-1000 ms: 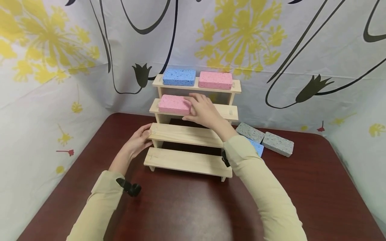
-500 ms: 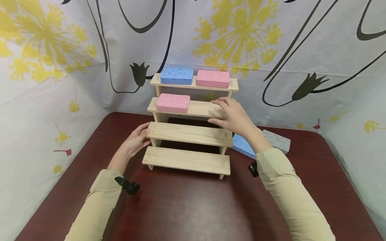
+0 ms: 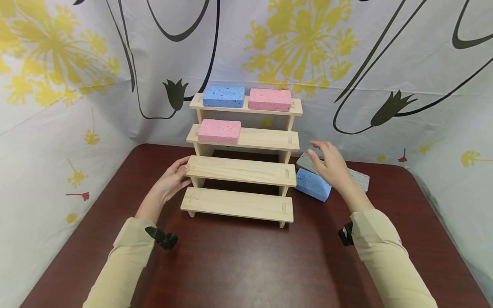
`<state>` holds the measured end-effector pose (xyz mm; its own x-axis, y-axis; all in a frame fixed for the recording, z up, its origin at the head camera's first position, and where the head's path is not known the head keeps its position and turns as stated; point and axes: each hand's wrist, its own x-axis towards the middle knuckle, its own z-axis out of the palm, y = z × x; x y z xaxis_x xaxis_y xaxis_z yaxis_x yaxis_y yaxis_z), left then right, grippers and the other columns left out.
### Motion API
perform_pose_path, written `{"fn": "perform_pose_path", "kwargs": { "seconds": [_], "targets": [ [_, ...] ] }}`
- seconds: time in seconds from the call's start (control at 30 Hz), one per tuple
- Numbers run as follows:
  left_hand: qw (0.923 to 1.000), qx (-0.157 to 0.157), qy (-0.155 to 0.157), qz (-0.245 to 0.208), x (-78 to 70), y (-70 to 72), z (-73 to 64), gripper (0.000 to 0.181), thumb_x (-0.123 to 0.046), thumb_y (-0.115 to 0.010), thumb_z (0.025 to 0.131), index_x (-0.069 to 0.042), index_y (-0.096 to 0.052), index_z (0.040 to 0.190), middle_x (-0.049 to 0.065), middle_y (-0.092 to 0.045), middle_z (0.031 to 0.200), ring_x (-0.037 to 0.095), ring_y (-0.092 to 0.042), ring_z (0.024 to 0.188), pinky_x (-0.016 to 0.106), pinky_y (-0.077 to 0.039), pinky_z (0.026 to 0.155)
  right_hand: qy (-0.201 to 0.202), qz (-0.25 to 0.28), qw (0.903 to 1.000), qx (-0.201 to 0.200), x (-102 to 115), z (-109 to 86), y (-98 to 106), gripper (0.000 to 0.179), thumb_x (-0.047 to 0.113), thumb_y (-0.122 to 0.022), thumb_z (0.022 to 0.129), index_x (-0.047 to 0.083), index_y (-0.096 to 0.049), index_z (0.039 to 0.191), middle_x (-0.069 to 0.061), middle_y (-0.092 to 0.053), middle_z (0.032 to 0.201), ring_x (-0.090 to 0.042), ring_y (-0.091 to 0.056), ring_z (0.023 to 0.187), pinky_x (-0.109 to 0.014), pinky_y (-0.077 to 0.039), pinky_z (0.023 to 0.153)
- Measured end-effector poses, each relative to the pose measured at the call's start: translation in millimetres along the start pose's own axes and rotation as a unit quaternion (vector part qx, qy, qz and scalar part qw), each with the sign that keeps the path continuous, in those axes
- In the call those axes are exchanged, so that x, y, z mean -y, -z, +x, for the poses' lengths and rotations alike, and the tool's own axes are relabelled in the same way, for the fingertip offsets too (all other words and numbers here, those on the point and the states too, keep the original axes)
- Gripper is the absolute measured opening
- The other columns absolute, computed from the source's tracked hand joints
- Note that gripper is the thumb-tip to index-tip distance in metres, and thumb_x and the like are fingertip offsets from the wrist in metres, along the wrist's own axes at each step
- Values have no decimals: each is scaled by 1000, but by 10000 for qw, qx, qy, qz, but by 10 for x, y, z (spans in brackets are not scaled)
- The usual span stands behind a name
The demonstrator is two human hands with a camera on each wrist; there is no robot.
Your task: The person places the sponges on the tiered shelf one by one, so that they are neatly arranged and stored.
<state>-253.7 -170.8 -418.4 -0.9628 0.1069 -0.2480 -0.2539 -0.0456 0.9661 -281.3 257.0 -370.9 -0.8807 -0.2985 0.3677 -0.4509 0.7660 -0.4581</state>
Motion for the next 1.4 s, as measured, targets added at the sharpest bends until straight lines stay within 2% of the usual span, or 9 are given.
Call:
{"fn": "perform_pose_path", "kwargs": {
  "seconds": [0.17,0.37,0.5,0.6,0.73,0.8,0.97,1.1,1.4],
  "targets": [
    [10000,28,-36,0,2,1,-5,50,-20,-32,101,-19,-14,147,16,-23,145,27,-29,135,44,-27,112,-453,-52,9987,244,-270,-174,-116,52,32,-42,97,-8,-39,131,-30,-44,123,-44,-39,114,-60,-33,90],
    [10000,-21,29,10,4,-2,-6,49,-22,-33,100,-20,-16,146,14,-25,144,26,-30,135,44,-27,112,-884,-343,9932,683,-519,-326,-273,65,40,-53,90,-9,-40,130,-31,-47,122,-45,-42,112,-61,-36,89],
    [10000,-17,33,14,5,-3,-6,49,-23,-33,100,-20,-17,146,14,-24,145,26,-29,135,44,-27,112,-979,-626,9874,1076,-645,-420,-390,72,46,-59,85,-8,-42,129,-32,-45,126,-47,-41,114,-62,-35,93],
    [10000,24,39,2,4,-8,-5,49,-23,-33,100,-20,-17,146,15,-23,145,27,-29,135,44,-27,112,-718,-971,9862,1134,-718,-482,-465,68,42,-64,82,-7,-47,126,-32,-46,125,-49,-42,114,-62,-35,94],
    [10000,32,20,-30,-1,-7,-9,49,-21,-32,100,-20,-16,146,15,-24,145,27,-29,135,44,-27,112,-326,-1438,9839,1005,-752,-525,-511,65,37,-70,78,-4,-50,124,-30,-49,121,-49,-46,109,-62,-37,92],
    [10000,36,-8,-28,-1,-2,-11,49,-21,-32,101,-19,-15,147,16,-24,145,28,-29,135,45,-26,112,-311,-1568,9818,1025,-740,-527,-512,69,38,-70,77,-5,-48,126,-30,-49,121,-48,-46,108,-61,-37,91],
    [10000,4,36,16,9,-2,-12,48,-22,-32,100,-21,-17,146,14,-23,146,27,-29,135,44,-27,112,-743,-1562,9750,1398,-700,-512,-495,79,39,-71,74,-8,-42,131,-33,-45,115,-43,-45,100,-57,-40,82],
    [10000,-26,42,37,14,-5,-14,48,-21,-32,100,-21,-17,146,14,-23,147,27,-29,135,44,-28,111,-1084,-1430,9692,1687,-673,-491,-478,78,38,-73,72,-8,-44,128,-32,-42,109,-41,-41,97,-55,-40,78],
    [10000,-26,31,54,10,-3,-3,49,-21,-32,100,-20,-16,147,14,-23,146,28,-29,135,44,-28,111,-1316,-931,9669,1975,-621,-471,-436,76,31,-78,66,-15,-42,115,-36,-41,111,-46,-37,102,-58,-38,85]
  ]
}}
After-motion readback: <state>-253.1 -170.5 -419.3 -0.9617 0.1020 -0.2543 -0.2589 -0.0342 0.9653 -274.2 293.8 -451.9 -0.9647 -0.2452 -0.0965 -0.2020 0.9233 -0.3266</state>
